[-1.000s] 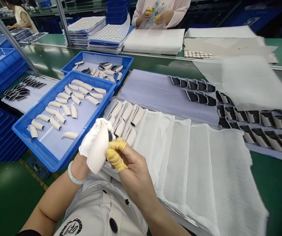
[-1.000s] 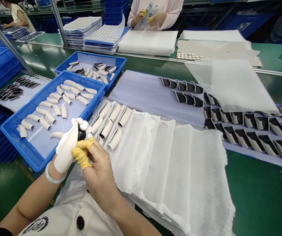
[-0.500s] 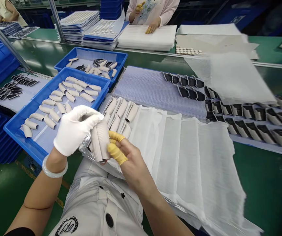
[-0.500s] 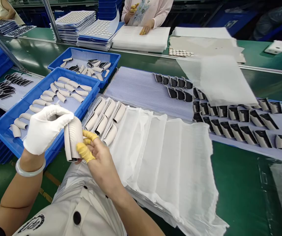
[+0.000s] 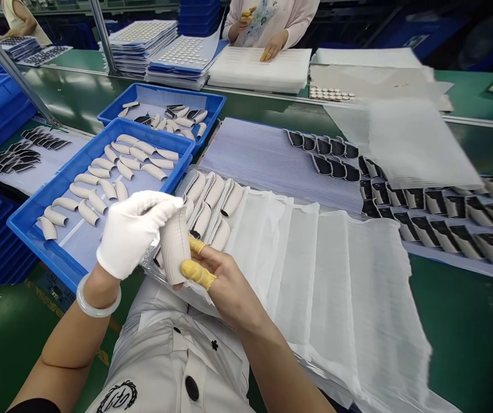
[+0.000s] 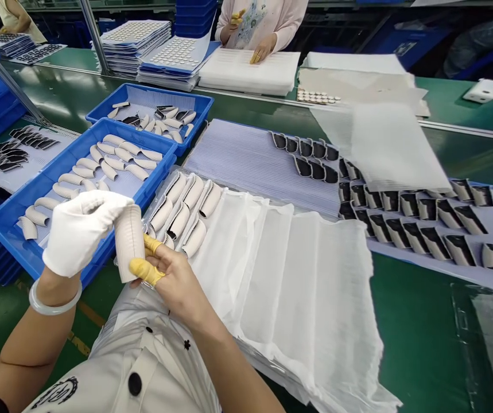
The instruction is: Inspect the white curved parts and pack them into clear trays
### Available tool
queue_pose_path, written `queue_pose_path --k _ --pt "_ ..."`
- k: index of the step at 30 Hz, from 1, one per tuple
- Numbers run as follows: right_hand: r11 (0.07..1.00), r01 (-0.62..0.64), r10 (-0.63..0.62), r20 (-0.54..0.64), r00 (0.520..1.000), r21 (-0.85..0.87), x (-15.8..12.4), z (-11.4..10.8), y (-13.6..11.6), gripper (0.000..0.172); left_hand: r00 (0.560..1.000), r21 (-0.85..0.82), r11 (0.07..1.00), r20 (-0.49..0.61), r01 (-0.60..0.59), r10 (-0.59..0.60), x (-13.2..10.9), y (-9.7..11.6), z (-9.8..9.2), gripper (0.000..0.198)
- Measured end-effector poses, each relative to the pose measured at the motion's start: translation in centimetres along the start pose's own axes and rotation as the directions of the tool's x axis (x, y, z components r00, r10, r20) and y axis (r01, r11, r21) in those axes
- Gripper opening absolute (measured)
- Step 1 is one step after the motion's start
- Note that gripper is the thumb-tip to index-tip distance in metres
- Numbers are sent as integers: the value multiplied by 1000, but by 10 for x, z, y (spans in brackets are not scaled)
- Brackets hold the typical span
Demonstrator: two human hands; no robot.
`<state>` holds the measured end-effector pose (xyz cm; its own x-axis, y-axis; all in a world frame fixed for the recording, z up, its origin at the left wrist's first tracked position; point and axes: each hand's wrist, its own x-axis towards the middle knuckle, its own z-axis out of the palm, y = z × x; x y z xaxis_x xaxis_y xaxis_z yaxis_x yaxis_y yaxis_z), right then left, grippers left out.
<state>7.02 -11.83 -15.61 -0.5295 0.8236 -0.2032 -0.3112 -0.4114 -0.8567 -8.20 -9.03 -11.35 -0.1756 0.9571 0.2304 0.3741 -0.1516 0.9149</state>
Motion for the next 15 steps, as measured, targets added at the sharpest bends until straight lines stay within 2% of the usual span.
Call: queue_pose_path --k 3,6,9,12,15 --pt "993 -9 4 40 999 115 0 -3 1 45 985 -175 971 78 163 -151 0 -4 -3 29" --pt "987 -26 19 41 999 161 -1 -5 1 50 978 -236 955 148 180 -148 -2 -7 -5 36" --pt "988 -24 19 39 999 153 0 -5 1 52 986 -199 971 128 131 -107 -4 -6 -2 27" --pt "994 -1 -3 36 999 114 0 -4 3 49 994 -146 985 62 96 -88 -5 -3 3 22" --pt "995 0 -6 58 998 101 0 -5 5 46 993 -199 973 0 113 -115 -4 -3 7 17"
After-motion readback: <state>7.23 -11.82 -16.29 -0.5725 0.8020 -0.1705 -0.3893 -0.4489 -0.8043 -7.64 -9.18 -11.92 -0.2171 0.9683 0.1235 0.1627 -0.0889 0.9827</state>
